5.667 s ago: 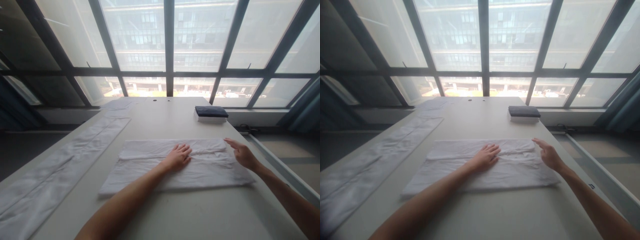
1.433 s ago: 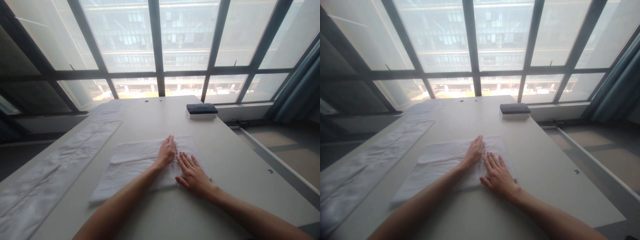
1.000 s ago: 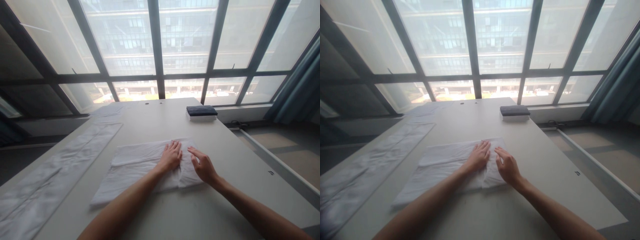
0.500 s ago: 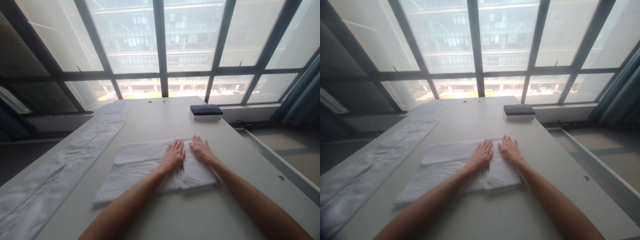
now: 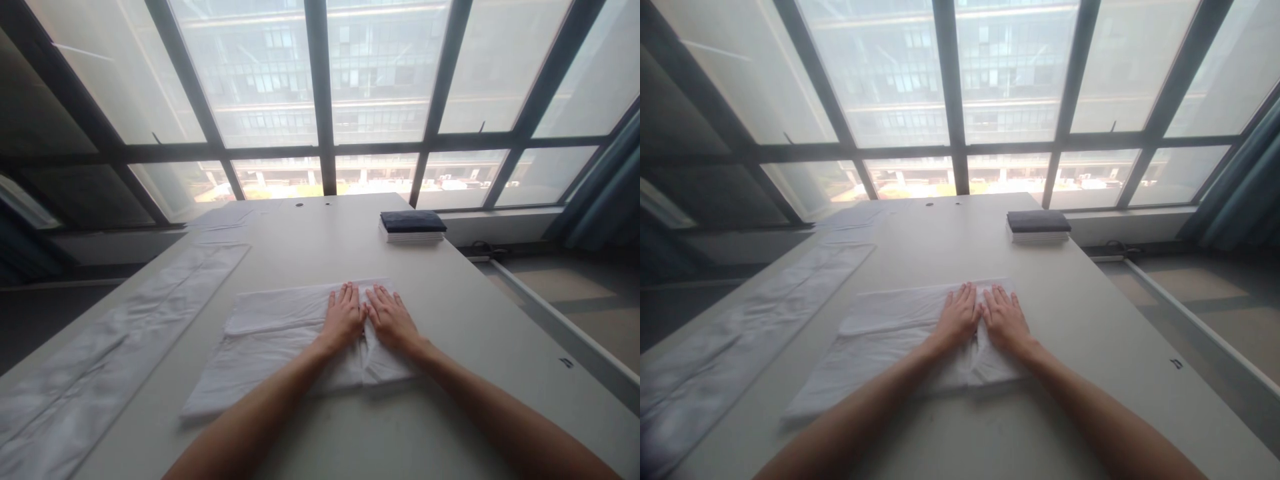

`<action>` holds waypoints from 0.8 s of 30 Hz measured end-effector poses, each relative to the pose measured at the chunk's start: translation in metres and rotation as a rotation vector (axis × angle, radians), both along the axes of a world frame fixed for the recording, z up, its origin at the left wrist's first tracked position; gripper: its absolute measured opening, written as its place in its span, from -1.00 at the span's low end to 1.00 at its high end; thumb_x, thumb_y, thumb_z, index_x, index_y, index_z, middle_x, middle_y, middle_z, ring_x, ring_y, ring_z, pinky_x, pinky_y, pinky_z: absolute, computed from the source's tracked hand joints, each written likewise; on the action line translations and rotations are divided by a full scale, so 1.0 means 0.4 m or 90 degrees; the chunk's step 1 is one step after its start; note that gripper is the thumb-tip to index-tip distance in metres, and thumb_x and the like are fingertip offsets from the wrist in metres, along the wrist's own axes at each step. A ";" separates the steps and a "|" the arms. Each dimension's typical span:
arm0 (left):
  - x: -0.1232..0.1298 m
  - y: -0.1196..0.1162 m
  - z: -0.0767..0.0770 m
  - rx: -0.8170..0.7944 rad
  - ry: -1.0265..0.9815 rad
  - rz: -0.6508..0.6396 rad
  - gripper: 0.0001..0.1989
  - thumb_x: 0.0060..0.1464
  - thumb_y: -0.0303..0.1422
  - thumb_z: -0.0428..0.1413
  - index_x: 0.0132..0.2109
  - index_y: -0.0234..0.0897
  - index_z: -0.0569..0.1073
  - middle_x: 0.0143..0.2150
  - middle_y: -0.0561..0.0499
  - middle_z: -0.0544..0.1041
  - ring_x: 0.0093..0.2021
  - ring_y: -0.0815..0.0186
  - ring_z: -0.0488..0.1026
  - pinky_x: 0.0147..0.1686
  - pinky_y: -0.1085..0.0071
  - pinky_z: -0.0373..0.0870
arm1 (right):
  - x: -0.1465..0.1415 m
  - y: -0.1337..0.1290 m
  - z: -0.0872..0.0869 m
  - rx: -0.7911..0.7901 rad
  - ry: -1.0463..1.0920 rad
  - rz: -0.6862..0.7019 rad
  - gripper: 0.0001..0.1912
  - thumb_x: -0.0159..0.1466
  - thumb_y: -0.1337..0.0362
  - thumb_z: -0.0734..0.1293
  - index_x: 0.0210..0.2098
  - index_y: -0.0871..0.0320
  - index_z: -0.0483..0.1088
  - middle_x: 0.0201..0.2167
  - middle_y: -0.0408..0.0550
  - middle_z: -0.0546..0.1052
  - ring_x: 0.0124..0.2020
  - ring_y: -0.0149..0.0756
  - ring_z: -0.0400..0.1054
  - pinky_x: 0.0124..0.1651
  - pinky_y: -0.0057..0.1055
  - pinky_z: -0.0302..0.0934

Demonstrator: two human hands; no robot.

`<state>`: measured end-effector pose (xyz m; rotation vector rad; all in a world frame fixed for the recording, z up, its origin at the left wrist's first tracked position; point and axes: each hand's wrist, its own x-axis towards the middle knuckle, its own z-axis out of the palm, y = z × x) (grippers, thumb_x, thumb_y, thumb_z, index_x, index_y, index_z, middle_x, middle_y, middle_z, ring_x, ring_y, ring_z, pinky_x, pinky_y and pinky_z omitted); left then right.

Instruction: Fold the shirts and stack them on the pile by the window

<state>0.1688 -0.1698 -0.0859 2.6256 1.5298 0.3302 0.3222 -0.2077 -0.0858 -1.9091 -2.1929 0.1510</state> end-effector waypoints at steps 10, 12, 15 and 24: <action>-0.090 0.051 0.021 -0.082 0.001 -0.040 -0.36 0.43 -0.13 -0.26 0.47 -0.45 0.03 0.50 -0.30 -0.03 0.50 0.03 -0.13 0.39 -0.04 -0.10 | 0.001 -0.006 -0.003 0.025 -0.025 0.002 -0.42 0.48 0.13 0.02 0.43 0.12 0.09 0.47 0.12 0.06 0.48 -0.11 -0.13 0.45 -0.02 -0.28; -0.176 0.061 0.025 -0.072 0.039 -0.002 -0.35 0.43 -0.10 -0.24 0.48 -0.38 0.02 0.50 -0.28 -0.03 0.50 0.00 -0.14 0.38 -0.12 -0.14 | -0.001 -0.007 -0.003 0.031 -0.026 0.001 -0.42 0.48 0.13 0.03 0.43 0.14 0.10 0.46 0.12 0.07 0.47 -0.11 -0.11 0.45 -0.02 -0.27; -0.342 0.056 0.020 -0.070 0.076 0.052 -0.38 0.43 -0.08 -0.27 0.49 -0.23 0.02 0.52 -0.17 -0.08 0.50 -0.02 -0.15 0.36 -0.15 -0.11 | -0.002 -0.008 -0.003 0.036 -0.026 -0.001 -0.42 0.47 0.14 0.03 0.43 0.15 0.11 0.45 0.13 0.09 0.47 -0.10 -0.08 0.44 -0.01 -0.25; -0.670 0.028 0.035 -0.086 0.001 0.289 -0.43 0.35 -0.18 -0.13 0.39 -0.34 0.23 0.48 -0.23 0.10 0.48 0.04 -0.04 0.37 0.06 -0.03 | 0.001 -0.010 -0.010 0.054 -0.034 0.006 -0.43 0.47 0.15 0.03 0.41 0.18 0.15 0.43 0.14 0.14 0.46 -0.09 -0.06 0.44 0.01 -0.21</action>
